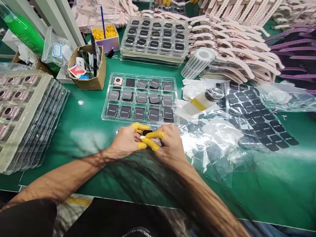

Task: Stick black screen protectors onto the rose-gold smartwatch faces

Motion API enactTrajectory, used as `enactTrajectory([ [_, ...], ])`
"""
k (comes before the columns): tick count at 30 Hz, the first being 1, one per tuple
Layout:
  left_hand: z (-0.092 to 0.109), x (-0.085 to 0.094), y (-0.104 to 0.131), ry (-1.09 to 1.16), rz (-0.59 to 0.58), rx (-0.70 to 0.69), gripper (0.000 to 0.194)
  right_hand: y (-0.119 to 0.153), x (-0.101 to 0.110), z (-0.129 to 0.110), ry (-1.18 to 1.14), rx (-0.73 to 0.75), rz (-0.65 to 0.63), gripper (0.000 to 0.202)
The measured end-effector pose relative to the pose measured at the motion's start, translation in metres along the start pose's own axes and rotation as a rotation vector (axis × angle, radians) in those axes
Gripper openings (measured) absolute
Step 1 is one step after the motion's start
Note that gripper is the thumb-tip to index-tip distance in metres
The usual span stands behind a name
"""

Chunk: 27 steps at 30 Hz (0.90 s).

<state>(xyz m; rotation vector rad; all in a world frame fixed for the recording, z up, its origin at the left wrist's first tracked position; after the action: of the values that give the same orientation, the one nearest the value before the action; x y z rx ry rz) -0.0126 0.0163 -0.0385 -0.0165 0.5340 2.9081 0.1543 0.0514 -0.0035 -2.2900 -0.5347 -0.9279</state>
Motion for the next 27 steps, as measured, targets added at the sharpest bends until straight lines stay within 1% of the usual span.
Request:
enactTrajectory([
  [1,0.0,0.0,0.0,-0.007,0.006,-0.003,0.055,0.0,0.001,0.001,0.009,-0.008,0.012,0.014],
  [3,0.0,0.0,0.0,-0.007,0.018,-0.01,0.055,0.0,0.007,0.005,0.047,-0.076,0.08,0.016],
  [5,0.0,0.0,0.001,0.001,0.013,-0.015,0.055,0.001,0.01,0.007,0.036,-0.117,0.13,0.014],
  [8,0.002,-0.001,0.001,0.015,-0.012,-0.02,0.057,-0.002,0.005,0.006,-0.047,-0.054,0.067,0.015],
  [9,0.003,0.0,0.0,0.033,-0.015,-0.019,0.058,-0.004,0.004,0.008,-0.038,-0.049,0.05,0.017],
  [10,0.005,0.0,0.0,0.07,-0.015,-0.015,0.059,-0.004,0.004,0.013,-0.001,-0.069,0.048,0.02],
  [11,0.007,0.001,-0.001,0.126,-0.015,-0.009,0.061,-0.004,0.008,0.018,0.058,-0.108,0.074,0.021],
  [13,0.012,0.005,-0.003,0.281,-0.015,-0.01,0.064,0.0,0.016,0.024,0.188,-0.165,0.145,0.017],
  [14,0.014,0.007,-0.004,0.367,-0.014,-0.019,0.065,0.004,0.019,0.024,0.221,-0.157,0.175,0.014],
  [15,0.016,0.009,-0.006,0.445,-0.008,-0.033,0.064,0.007,0.019,0.02,0.216,-0.118,0.164,0.013],
  [16,0.018,0.012,-0.008,0.508,0.002,-0.048,0.063,0.009,0.016,0.015,0.178,-0.059,0.115,0.015],
  [18,0.019,0.018,-0.011,0.57,0.026,-0.072,0.062,0.011,0.0,0.003,0.074,0.063,-0.066,0.024],
  [19,0.019,0.021,-0.013,0.575,0.034,-0.077,0.062,0.012,-0.009,-0.001,0.037,0.1,-0.162,0.029],
  [20,0.019,0.022,-0.013,0.572,0.042,-0.08,0.064,0.011,-0.017,-0.003,0.021,0.11,-0.229,0.033],
  [21,0.019,0.024,-0.013,0.565,0.048,-0.075,0.064,0.009,-0.023,-0.003,0.023,0.102,-0.256,0.037],
  [23,0.02,0.024,-0.011,0.547,0.049,-0.045,0.064,0.004,-0.029,-0.001,0.036,0.082,-0.25,0.036],
  [25,0.022,0.024,-0.007,0.522,0.025,0.001,0.061,-0.001,-0.03,-0.001,0.048,0.063,-0.24,0.028],
  [27,0.024,0.024,-0.003,0.487,-0.025,0.038,0.057,-0.005,-0.03,-0.004,0.077,0.027,-0.244,0.019],
])
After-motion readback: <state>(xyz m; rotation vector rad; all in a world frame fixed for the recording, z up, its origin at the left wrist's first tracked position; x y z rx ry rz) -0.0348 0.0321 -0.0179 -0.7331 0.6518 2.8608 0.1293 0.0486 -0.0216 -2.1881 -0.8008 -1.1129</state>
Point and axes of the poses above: each hand's wrist, its own y-axis away from the middle knuckle, its own x-axis out of the back of the hand, z = x × y, the point moved 5 cm from there along -y, towards the middle knuckle, and after that the axes turned 8 degrees about -z, right-handed, at the moved point
